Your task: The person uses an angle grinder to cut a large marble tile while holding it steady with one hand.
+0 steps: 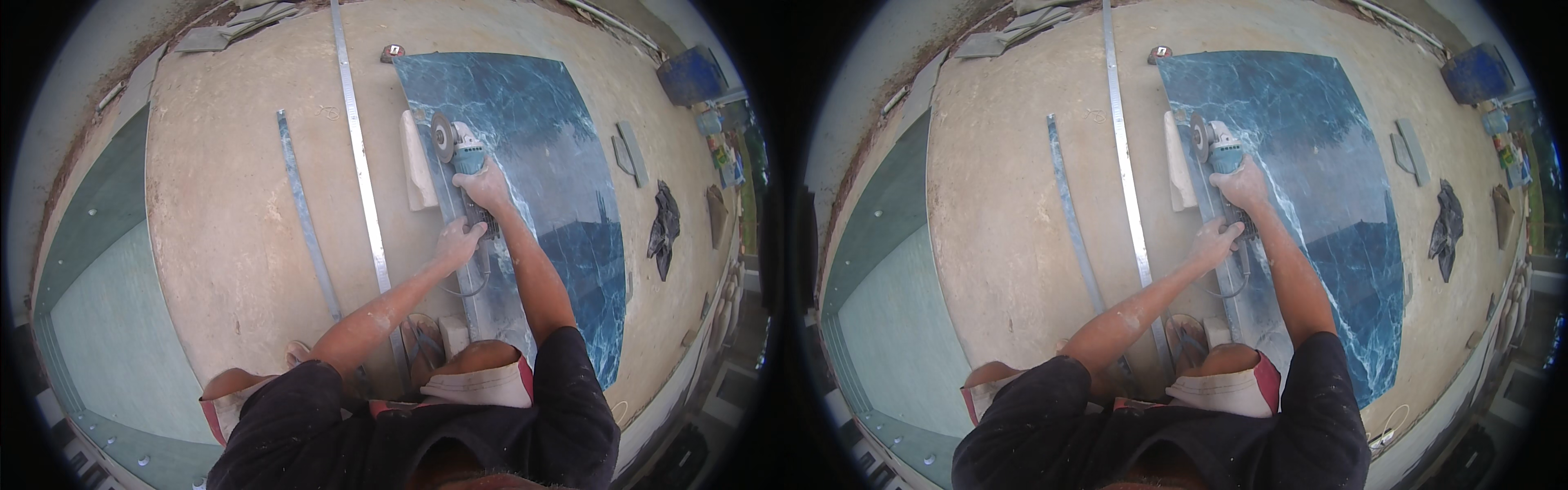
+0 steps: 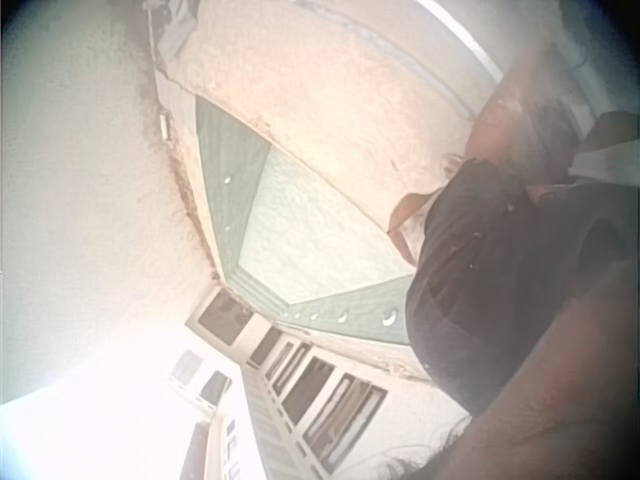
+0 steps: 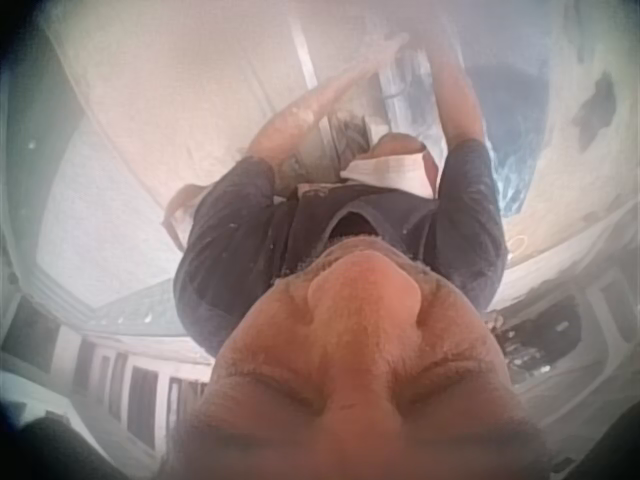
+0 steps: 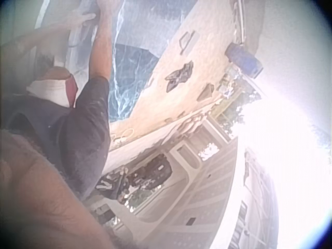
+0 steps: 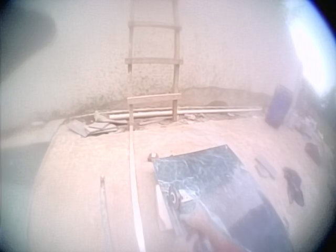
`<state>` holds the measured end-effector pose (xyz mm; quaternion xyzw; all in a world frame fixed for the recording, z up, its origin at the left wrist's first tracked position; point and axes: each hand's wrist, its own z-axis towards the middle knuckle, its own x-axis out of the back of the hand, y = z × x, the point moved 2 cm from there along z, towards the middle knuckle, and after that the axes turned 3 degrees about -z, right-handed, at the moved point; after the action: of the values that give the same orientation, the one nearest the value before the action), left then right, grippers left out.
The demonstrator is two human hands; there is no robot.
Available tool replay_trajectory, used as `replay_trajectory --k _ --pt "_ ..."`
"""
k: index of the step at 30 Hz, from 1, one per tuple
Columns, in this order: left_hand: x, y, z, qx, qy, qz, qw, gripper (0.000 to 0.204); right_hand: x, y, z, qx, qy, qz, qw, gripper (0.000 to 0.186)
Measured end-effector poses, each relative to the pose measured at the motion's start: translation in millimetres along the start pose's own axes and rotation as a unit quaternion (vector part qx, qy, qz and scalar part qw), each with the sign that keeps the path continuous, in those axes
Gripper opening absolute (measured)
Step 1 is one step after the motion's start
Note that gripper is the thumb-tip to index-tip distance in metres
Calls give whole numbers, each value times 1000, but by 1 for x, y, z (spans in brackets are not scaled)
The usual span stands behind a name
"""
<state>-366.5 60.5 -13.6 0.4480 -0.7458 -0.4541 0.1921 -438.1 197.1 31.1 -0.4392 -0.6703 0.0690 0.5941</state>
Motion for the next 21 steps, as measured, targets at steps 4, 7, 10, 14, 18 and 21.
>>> replay_trajectory --k 4,7,10,14,18,21 --pt "0 -4 5 3 22 13 1000 71 -2 0 6 -2 2 -1 1000 74" --pt "0 -2 7 -1 21 12 1000 73 -1 -2 7 0 4 3 1000 76" --pt "2 -1 9 -2 20 7 1000 71 1 -6 8 -6 7 -10 1000 77" --pt "4 0 12 -3 15 9 1000 70 1 -7 11 12 3 0 1000 78" --pt "3 2 13 0 27 7 1000 70 0 -8 14 -6 -1 -7 1000 77" --pt "4 1 16 -5 33 4 999 70 -1 -10 18 -14 -7 -10 1000 76"
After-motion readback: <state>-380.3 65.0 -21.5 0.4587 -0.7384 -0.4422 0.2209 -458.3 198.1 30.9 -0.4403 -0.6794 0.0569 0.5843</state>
